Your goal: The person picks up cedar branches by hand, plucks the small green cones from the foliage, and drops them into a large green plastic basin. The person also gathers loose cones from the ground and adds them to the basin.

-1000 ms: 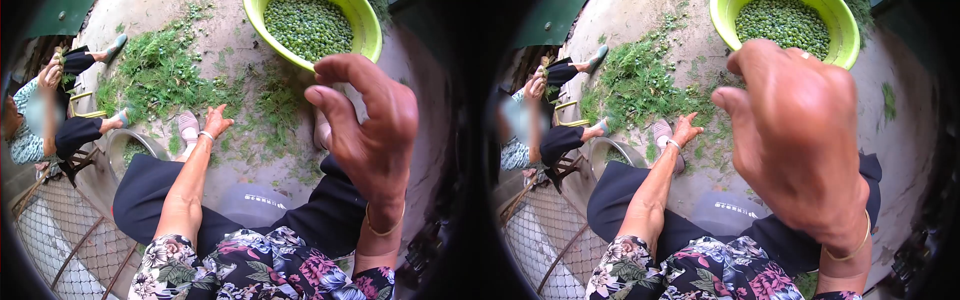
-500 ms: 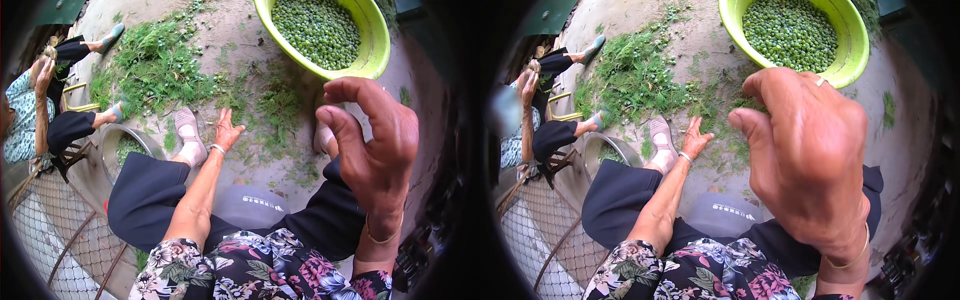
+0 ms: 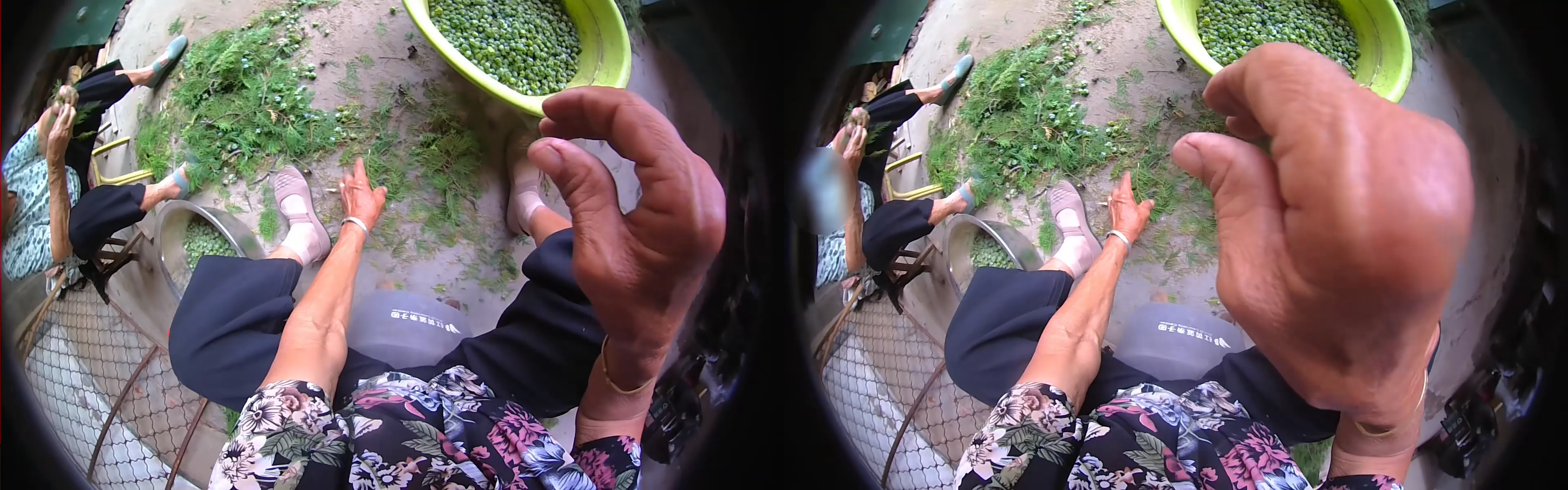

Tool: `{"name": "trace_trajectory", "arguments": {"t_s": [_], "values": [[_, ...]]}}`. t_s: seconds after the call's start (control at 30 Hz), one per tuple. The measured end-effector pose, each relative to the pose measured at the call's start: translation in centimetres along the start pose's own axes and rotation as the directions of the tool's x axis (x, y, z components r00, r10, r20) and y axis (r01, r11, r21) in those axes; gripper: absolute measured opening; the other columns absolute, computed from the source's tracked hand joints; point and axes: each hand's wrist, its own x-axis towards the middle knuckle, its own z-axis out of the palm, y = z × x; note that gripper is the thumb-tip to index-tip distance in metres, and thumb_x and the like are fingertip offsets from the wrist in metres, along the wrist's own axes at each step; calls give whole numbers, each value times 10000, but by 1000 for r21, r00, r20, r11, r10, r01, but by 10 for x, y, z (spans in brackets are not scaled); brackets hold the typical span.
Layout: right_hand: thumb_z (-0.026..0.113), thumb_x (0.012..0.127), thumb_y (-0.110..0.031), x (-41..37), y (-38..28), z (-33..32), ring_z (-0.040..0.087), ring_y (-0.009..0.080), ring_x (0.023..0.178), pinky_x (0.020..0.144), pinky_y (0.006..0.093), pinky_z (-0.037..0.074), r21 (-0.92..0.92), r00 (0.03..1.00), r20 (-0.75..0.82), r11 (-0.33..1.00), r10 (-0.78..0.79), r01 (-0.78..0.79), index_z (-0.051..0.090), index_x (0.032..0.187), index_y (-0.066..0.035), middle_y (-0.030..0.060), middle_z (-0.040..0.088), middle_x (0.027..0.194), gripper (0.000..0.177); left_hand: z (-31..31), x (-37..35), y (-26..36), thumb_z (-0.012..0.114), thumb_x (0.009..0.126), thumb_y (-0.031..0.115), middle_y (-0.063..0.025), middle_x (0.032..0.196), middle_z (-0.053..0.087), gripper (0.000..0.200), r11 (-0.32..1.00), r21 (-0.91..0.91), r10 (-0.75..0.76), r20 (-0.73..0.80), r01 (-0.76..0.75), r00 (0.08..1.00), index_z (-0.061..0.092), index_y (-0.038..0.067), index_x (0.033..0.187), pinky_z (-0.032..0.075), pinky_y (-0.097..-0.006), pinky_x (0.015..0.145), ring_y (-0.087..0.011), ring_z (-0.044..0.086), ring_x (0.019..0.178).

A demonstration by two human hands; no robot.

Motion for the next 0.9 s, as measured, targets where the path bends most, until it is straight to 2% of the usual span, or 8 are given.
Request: {"name": "trace_trajectory", "arguments": {"t_s": [0.2, 0.33, 0.43, 0.5, 0.53, 0.63, 0.73, 0.9], "values": [[713, 696, -18, 4, -5, 0, 660, 195, 718, 681, 284, 497, -154, 998, 25, 987, 61, -56, 654, 843, -15, 74, 674, 782, 159, 15, 7, 50, 768, 701, 185, -371, 1386, 176, 855, 992, 94, -81, 11, 80, 997, 280, 66, 1393, 428, -496, 962, -535, 283, 1255], [717, 693, -35, 3, -2, 6, 655, 191, 711, 690, 277, 493, -145, 999, 35, 989, 20, -15, 655, 833, -29, 67, 671, 786, 153, 49, 18, 32, 607, 730, 35, -283, 1119, 414, 449, 971, 238, 38, -97, -14, 995, 474, 23, 1158, 454, -498, 829, -448, 456, 1045], [720, 690, -39, 6, -5, 7, 651, 191, 706, 684, 273, 493, -144, 989, 108, 986, 103, -87, 655, 833, -31, 69, 671, 789, 157, 53, 13, 35, 537, 695, 31, -197, 769, 504, 101, 973, -116, 181, -148, -199, 972, 484, 44, 781, 433, -480, 651, -370, 529, 738], [721, 687, -35, 6, -8, 7, 651, 196, 704, 683, 274, 496, -182, 995, 88, 983, 40, -23, 654, 834, -27, 73, 670, 791, 162, 66, 2, 43, 601, 665, 64, -223, 857, 570, 256, 864, -366, 393, 62, -346, 917, 638, 75, 918, 487, -445, 721, -394, 571, 796], [721, 683, -30, 5, -10, 7, 650, 201, 703, 682, 276, 499, -225, 997, 74, 974, -17, 34, 653, 834, -23, 77, 669, 792, 166, 45, -3, 67, 633, 657, 74, -220, 857, 590, 322, 864, -449, 375, 276, -226, 885, 669, 89, 977, 501, -414, 765, -384, 592, 820], [721, 674, -22, 5, -18, 11, 652, 212, 714, 695, 289, 502, -132, 983, 86, 980, 163, -151, 649, 836, -8, 88, 666, 795, 178, 19, 9, 75, 671, 679, 113, -259, 1011, 561, 401, 916, -309, 324, 195, -256, 926, 621, 65, 1073, 485, -438, 811, -394, 574, 921], [701, 676, -4, 3, -14, 13, 653, 233, 728, 713, 306, 504, -100, 994, 106, 995, 40, -30, 641, 835, 5, 108, 661, 799, 171, 0, 56, 72, 682, 710, 146, -329, 1231, 398, 564, 948, -27, 317, -42, -318, 947, 516, 100, 1247, 415, -477, 935, -459, 436, 1121], [670, 677, 22, 8, 2, 15, 652, 270, 753, 729, 320, 503, 80, 985, 157, 995, -65, 52, 623, 840, 14, 134, 651, 811, 170, 8, 90, 76, 709, 683, 162, -331, 1306, 332, 684, 944, 178, 269, 64, -276, 961, 452, 74, 1312, 352, -495, 1013, -495, 333, 1216]]}}
